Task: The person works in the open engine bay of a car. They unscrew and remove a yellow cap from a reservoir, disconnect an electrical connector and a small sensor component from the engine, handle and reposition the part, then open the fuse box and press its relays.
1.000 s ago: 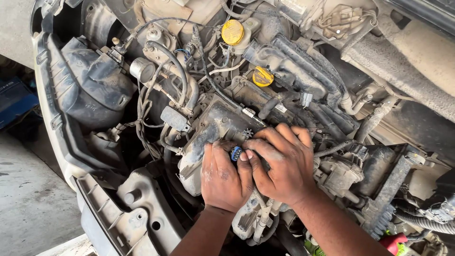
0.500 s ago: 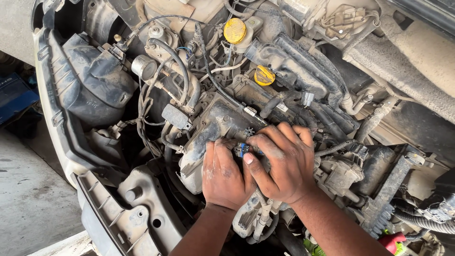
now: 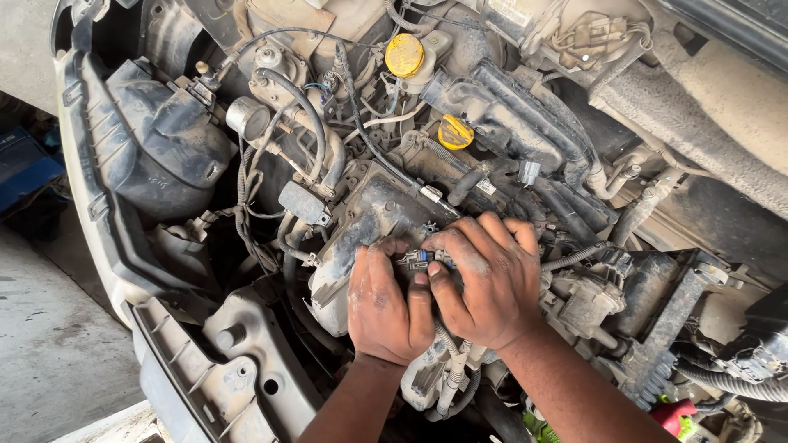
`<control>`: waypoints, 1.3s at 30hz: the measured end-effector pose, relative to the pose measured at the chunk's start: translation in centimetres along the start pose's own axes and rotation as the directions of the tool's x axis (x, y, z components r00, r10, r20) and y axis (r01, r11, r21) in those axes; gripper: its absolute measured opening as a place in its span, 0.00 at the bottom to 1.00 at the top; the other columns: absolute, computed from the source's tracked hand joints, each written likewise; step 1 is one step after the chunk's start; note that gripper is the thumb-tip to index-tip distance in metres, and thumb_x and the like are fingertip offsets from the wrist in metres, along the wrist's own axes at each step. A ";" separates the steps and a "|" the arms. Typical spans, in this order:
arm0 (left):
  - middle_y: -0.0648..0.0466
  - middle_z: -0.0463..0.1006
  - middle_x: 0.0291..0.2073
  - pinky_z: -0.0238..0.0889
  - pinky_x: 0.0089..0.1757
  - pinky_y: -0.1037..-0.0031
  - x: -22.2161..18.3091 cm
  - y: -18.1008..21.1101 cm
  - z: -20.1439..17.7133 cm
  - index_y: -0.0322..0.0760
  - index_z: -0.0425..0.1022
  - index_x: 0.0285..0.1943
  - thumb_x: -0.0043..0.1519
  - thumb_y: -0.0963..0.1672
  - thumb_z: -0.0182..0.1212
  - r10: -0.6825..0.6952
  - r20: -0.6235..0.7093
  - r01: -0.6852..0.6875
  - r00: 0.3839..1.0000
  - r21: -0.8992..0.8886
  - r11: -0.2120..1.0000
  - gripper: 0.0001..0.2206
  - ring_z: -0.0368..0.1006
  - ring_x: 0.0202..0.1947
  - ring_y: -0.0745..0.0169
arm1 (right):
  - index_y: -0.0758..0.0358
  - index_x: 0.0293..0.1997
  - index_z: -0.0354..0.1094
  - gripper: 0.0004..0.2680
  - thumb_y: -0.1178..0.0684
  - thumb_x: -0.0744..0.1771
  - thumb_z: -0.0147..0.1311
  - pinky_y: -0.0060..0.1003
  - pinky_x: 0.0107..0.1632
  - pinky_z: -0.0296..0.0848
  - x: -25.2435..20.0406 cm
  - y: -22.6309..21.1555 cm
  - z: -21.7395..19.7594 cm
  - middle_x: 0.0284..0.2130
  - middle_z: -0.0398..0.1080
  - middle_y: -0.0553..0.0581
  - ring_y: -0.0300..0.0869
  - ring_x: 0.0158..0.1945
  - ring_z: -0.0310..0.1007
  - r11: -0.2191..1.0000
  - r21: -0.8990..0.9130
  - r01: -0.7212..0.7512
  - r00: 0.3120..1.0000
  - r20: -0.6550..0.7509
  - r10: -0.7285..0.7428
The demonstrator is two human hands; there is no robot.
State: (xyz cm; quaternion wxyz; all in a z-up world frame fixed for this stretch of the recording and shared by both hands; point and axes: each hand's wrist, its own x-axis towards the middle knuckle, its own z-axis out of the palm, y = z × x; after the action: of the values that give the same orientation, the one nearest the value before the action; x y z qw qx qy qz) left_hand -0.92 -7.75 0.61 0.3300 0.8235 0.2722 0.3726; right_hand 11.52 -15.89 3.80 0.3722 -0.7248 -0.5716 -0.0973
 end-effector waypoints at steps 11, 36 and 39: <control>0.40 0.74 0.37 0.65 0.41 0.57 0.2 0.4 -0.1 0.28 0.72 0.52 0.63 0.40 0.54 -0.005 0.008 0.005 1.000 0.055 0.998 0.11 0.71 0.37 0.38 | 0.60 0.44 0.68 0.10 0.51 0.62 0.54 0.46 0.52 0.57 -0.7 0.6 0.7 0.36 0.75 0.50 0.46 0.39 0.71 0.998 0.020 -0.059 0.998 0.007 0.059; 0.46 0.76 0.37 0.65 0.42 0.58 0.9 0.3 -0.3 0.28 0.74 0.51 0.64 0.41 0.56 0.155 0.090 -0.168 0.984 0.154 0.974 0.10 0.71 0.40 0.44 | 0.65 0.48 0.65 0.16 0.52 0.58 0.49 0.49 0.53 0.57 -0.8 0.6 0.6 0.39 0.74 0.53 0.49 0.41 0.70 1.000 0.018 -0.022 1.000 -0.006 0.022; 0.46 0.77 0.37 0.66 0.42 0.59 0.9 0.2 -0.4 0.29 0.74 0.51 0.63 0.41 0.58 0.132 0.109 -0.148 0.985 0.149 0.978 0.10 0.72 0.39 0.44 | 0.64 0.47 0.65 0.16 0.51 0.58 0.50 0.48 0.53 0.57 -0.8 0.6 0.6 0.39 0.74 0.53 0.49 0.42 0.70 0.999 0.021 -0.035 0.999 0.015 0.035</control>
State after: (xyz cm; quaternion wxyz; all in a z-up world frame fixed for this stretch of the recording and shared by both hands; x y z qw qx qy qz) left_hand -0.63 -7.12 1.33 0.2501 0.8814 0.2254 0.3312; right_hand 11.65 -16.15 2.69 0.3773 -0.7313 -0.5626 -0.0792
